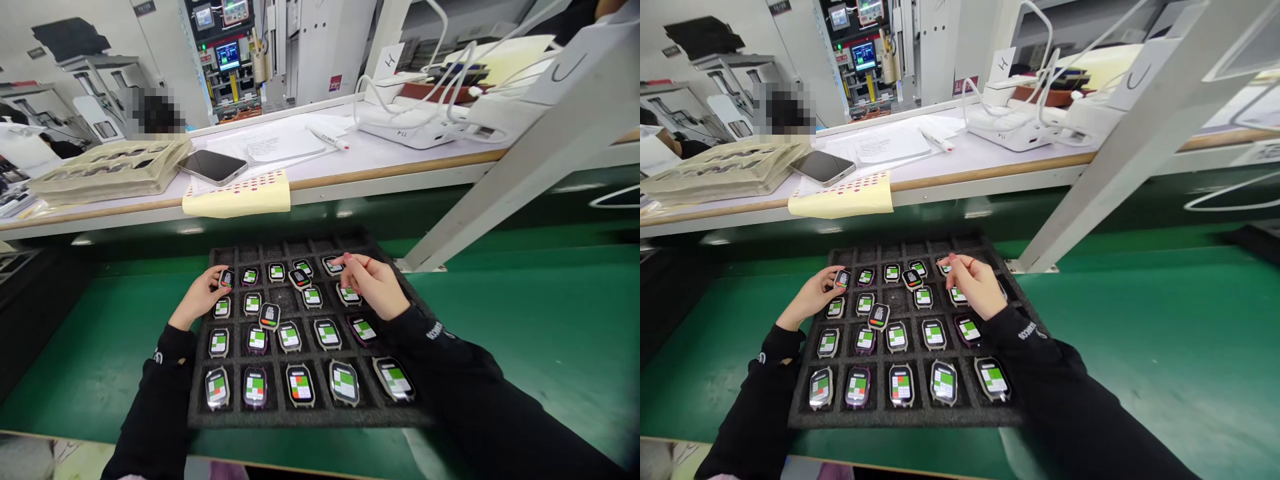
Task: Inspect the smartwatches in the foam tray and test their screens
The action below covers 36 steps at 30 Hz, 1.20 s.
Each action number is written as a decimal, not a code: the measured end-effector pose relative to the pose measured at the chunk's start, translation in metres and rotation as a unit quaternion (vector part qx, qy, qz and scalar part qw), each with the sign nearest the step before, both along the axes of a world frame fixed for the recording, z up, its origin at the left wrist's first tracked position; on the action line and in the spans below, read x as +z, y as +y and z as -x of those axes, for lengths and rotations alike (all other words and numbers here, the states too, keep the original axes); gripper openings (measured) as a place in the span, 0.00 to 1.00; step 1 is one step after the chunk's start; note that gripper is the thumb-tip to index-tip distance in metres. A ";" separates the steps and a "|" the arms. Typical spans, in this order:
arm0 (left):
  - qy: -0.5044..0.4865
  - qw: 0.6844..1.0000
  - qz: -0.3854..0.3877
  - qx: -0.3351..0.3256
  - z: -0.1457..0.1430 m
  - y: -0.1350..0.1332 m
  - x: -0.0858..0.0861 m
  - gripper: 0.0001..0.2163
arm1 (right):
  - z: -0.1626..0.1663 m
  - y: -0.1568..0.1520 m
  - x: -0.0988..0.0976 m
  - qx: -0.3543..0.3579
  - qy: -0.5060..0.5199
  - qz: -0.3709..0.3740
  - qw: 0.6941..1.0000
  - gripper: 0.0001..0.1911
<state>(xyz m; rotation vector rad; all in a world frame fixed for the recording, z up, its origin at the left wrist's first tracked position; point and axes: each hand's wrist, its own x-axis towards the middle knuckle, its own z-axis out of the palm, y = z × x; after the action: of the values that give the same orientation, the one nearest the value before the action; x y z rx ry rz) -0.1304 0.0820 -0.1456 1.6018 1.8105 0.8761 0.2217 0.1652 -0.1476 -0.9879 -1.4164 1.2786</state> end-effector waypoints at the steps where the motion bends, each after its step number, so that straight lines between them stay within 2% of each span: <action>1: -0.012 1.000 -0.001 0.005 0.000 0.000 -0.001 0.25 | 0.000 0.000 0.000 0.001 -0.002 -0.001 1.000 0.38; 5: -0.070 0.997 -0.008 0.036 0.006 -0.003 0.000 0.30 | 0.000 0.001 -0.001 0.005 -0.008 -0.005 1.000 0.38; 9: -0.122 0.990 -0.013 0.063 0.019 -0.019 0.006 0.35 | -0.002 0.000 -0.002 0.006 -0.007 -0.006 1.000 0.38; 13: -0.127 0.989 -0.003 0.081 0.027 -0.035 0.004 0.31 | -0.002 0.000 -0.004 0.000 -0.018 0.002 1.000 0.40; 18: -0.115 0.989 0.005 0.090 0.028 -0.040 -0.005 0.29 | -0.002 -0.001 -0.004 0.000 -0.027 0.000 1.000 0.40; 25: -0.150 0.981 0.023 0.119 0.027 -0.044 0.001 0.31 | -0.002 -0.005 -0.004 -0.019 0.003 -0.022 1.000 0.36; 28: -0.168 0.973 0.003 0.160 0.026 -0.039 -0.006 0.28 | -0.002 -0.005 -0.004 -0.054 0.024 -0.032 0.998 0.34; 31: -0.188 0.963 -0.003 0.195 0.026 -0.029 -0.022 0.27 | -0.003 -0.003 -0.005 -0.085 0.051 -0.040 0.994 0.33; 36: -0.227 0.949 -0.008 0.220 0.027 -0.017 -0.037 0.24 | -0.003 -0.001 -0.003 -0.109 0.102 -0.038 0.988 0.29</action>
<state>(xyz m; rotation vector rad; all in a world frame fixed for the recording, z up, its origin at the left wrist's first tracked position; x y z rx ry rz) -0.1574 0.0650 -0.1830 0.9016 1.8349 1.3333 0.2251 0.1637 -0.1502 -0.9051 -1.1576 1.1210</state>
